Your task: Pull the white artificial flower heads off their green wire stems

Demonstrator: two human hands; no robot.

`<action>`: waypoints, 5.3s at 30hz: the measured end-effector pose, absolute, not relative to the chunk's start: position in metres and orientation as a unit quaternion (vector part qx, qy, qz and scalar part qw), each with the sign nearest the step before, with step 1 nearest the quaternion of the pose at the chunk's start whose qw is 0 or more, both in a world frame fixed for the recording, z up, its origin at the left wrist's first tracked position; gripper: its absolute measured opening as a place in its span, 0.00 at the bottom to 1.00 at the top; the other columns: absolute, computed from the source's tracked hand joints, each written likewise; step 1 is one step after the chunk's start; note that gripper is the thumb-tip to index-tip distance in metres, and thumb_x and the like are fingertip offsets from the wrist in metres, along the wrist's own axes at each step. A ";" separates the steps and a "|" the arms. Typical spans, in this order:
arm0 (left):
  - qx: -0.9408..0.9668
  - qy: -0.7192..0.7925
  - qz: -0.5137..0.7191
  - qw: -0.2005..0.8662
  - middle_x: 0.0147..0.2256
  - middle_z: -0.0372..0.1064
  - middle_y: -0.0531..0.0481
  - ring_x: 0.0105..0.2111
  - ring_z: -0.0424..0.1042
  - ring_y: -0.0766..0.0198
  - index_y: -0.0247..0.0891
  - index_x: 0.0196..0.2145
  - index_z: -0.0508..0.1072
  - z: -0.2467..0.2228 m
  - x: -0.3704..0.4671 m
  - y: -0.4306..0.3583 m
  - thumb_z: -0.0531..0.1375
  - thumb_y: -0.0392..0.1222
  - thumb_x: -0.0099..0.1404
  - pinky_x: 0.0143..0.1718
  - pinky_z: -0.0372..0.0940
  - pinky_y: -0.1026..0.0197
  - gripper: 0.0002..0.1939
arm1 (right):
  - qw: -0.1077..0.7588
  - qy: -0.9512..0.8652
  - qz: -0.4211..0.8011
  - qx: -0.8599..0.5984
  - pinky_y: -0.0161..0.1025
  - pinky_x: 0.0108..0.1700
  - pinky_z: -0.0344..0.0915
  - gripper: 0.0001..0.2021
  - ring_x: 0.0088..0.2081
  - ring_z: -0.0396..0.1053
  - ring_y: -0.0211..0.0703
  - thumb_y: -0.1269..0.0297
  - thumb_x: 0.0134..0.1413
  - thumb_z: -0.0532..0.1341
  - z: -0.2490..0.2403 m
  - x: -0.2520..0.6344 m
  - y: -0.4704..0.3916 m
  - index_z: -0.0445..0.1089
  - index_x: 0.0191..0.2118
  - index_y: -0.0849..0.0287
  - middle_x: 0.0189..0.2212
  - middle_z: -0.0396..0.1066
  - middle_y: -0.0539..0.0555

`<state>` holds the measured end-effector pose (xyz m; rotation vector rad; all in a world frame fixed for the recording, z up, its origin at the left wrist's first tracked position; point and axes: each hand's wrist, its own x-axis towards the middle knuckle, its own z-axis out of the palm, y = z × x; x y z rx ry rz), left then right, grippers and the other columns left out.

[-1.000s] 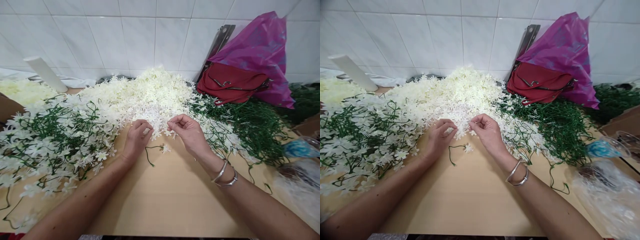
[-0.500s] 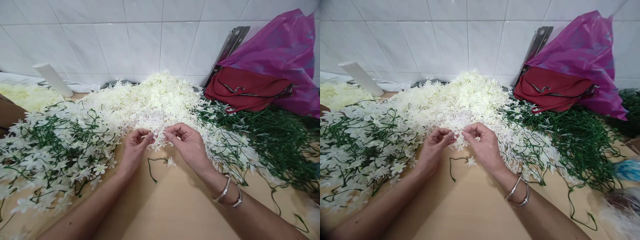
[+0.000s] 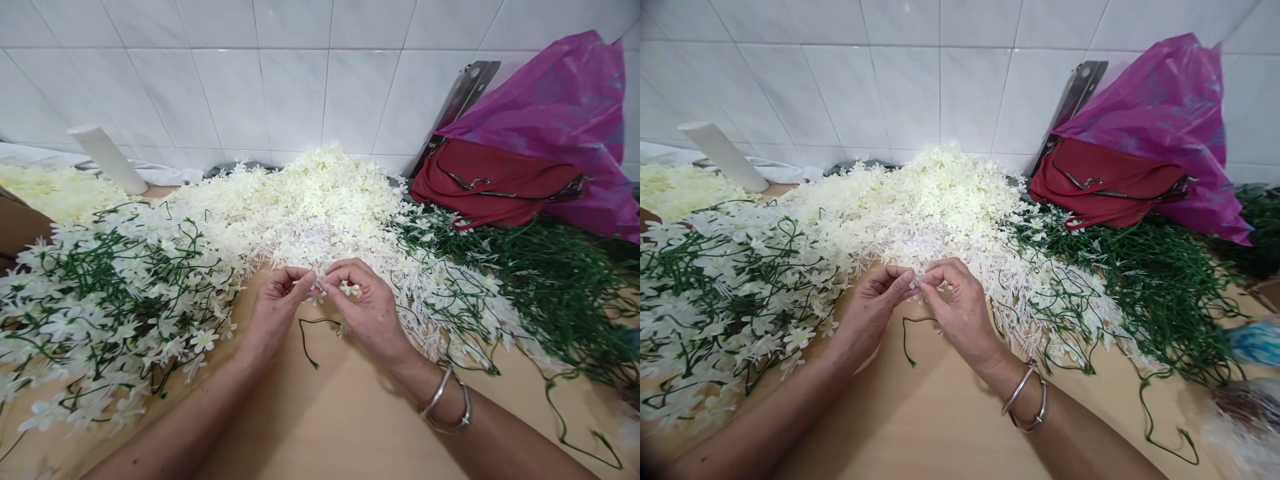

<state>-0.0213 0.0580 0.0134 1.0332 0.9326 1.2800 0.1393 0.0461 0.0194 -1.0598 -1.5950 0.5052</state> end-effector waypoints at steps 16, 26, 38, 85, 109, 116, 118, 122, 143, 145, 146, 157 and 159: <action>0.458 0.426 0.546 0.558 0.34 0.72 0.53 0.35 0.70 0.68 0.38 0.35 0.77 0.014 -0.029 0.060 0.70 0.52 0.64 0.43 0.68 0.66 0.14 | 0.577 -0.646 0.198 -0.459 0.42 0.46 0.68 0.07 0.41 0.73 0.43 0.74 0.58 0.66 0.032 0.137 0.040 0.74 0.32 0.55 0.37 0.76 0.52; 0.507 0.424 0.553 0.507 0.28 0.72 0.53 0.31 0.68 0.67 0.37 0.31 0.78 0.022 -0.025 0.052 0.69 0.51 0.64 0.38 0.65 0.65 0.14 | 0.572 -0.655 0.216 -0.444 0.44 0.49 0.68 0.07 0.42 0.74 0.44 0.75 0.59 0.66 0.027 0.130 0.037 0.74 0.32 0.54 0.36 0.75 0.51; 0.459 0.420 0.555 0.553 0.33 0.76 0.52 0.35 0.72 0.66 0.38 0.35 0.81 0.012 -0.021 0.053 0.72 0.51 0.62 0.41 0.68 0.64 0.13 | 0.564 -0.666 0.178 -0.454 0.48 0.55 0.69 0.07 0.50 0.75 0.47 0.74 0.61 0.65 0.017 0.134 0.040 0.74 0.36 0.53 0.44 0.76 0.54; 0.457 0.381 0.538 0.597 0.35 0.78 0.51 0.38 0.76 0.66 0.38 0.35 0.81 0.003 -0.017 0.060 0.72 0.49 0.63 0.48 0.71 0.63 0.12 | 0.598 -0.593 0.274 -0.465 0.49 0.58 0.68 0.03 0.49 0.76 0.47 0.67 0.60 0.66 0.009 0.134 0.051 0.75 0.34 0.55 0.44 0.79 0.55; 0.529 0.398 0.571 0.486 0.34 0.79 0.52 0.35 0.77 0.65 0.40 0.44 0.79 0.011 -0.013 0.056 0.72 0.47 0.62 0.41 0.70 0.63 0.15 | 0.599 -0.600 0.271 -0.456 0.46 0.54 0.70 0.05 0.45 0.74 0.45 0.69 0.59 0.65 0.010 0.129 0.049 0.74 0.32 0.54 0.39 0.77 0.52; 0.583 0.377 0.573 0.435 0.35 0.77 0.52 0.37 0.76 0.66 0.39 0.38 0.77 0.007 -0.016 0.055 0.68 0.40 0.67 0.41 0.69 0.65 0.04 | 0.593 -0.572 0.372 -0.427 0.42 0.47 0.71 0.07 0.39 0.74 0.42 0.66 0.54 0.70 0.008 0.141 0.061 0.74 0.39 0.54 0.35 0.77 0.49; 0.589 0.369 0.568 0.442 0.35 0.77 0.52 0.37 0.76 0.66 0.40 0.38 0.77 0.008 -0.016 0.055 0.67 0.40 0.67 0.42 0.69 0.65 0.04 | 0.571 -0.596 0.375 -0.422 0.43 0.48 0.71 0.04 0.40 0.74 0.42 0.66 0.54 0.69 0.012 0.146 0.063 0.76 0.35 0.55 0.36 0.77 0.50; 0.591 0.362 0.539 0.478 0.36 0.78 0.50 0.39 0.78 0.63 0.39 0.40 0.75 0.009 -0.013 0.052 0.66 0.43 0.69 0.43 0.70 0.64 0.06 | 0.562 -0.626 0.342 -0.419 0.45 0.52 0.70 0.04 0.43 0.75 0.44 0.67 0.54 0.69 0.019 0.151 0.063 0.75 0.29 0.55 0.39 0.78 0.52; 0.893 0.222 0.064 0.387 0.39 0.72 0.49 0.40 0.73 0.61 0.43 0.33 0.84 0.037 -0.056 0.066 0.69 0.38 0.65 0.52 0.63 0.58 0.03 | 0.595 -0.522 0.385 -0.475 0.40 0.40 0.70 0.06 0.33 0.76 0.42 0.62 0.50 0.71 0.008 0.174 0.086 0.75 0.31 0.57 0.28 0.78 0.50; 0.872 0.208 0.098 0.432 0.40 0.74 0.48 0.42 0.74 0.61 0.41 0.34 0.83 0.036 -0.052 0.065 0.68 0.40 0.67 0.53 0.63 0.58 0.04 | 0.596 -0.524 0.395 -0.463 0.41 0.42 0.70 0.06 0.34 0.76 0.42 0.62 0.51 0.71 0.010 0.174 0.085 0.77 0.32 0.57 0.29 0.79 0.51; 0.851 0.205 0.123 0.467 0.41 0.75 0.48 0.43 0.75 0.60 0.40 0.35 0.82 0.035 -0.051 0.065 0.67 0.41 0.68 0.53 0.64 0.58 0.04 | 0.595 -0.525 0.402 -0.457 0.40 0.42 0.70 0.06 0.34 0.76 0.42 0.62 0.51 0.71 0.011 0.174 0.085 0.77 0.33 0.57 0.29 0.79 0.51; 0.609 0.356 0.387 0.594 0.32 0.78 0.48 0.34 0.79 0.62 0.36 0.41 0.77 0.001 -0.038 0.071 0.70 0.55 0.64 0.36 0.68 0.64 0.19 | 0.576 -0.477 0.525 -0.407 0.39 0.45 0.67 0.12 0.37 0.72 0.39 0.57 0.44 0.77 0.011 0.168 0.080 0.78 0.32 0.55 0.33 0.77 0.49; 0.585 0.385 0.427 0.573 0.31 0.79 0.48 0.32 0.79 0.62 0.36 0.39 0.76 -0.001 -0.037 0.072 0.71 0.55 0.61 0.33 0.67 0.64 0.20 | 0.570 -0.463 0.543 -0.408 0.37 0.42 0.66 0.13 0.34 0.70 0.38 0.57 0.43 0.78 0.011 0.166 0.079 0.77 0.32 0.55 0.30 0.76 0.48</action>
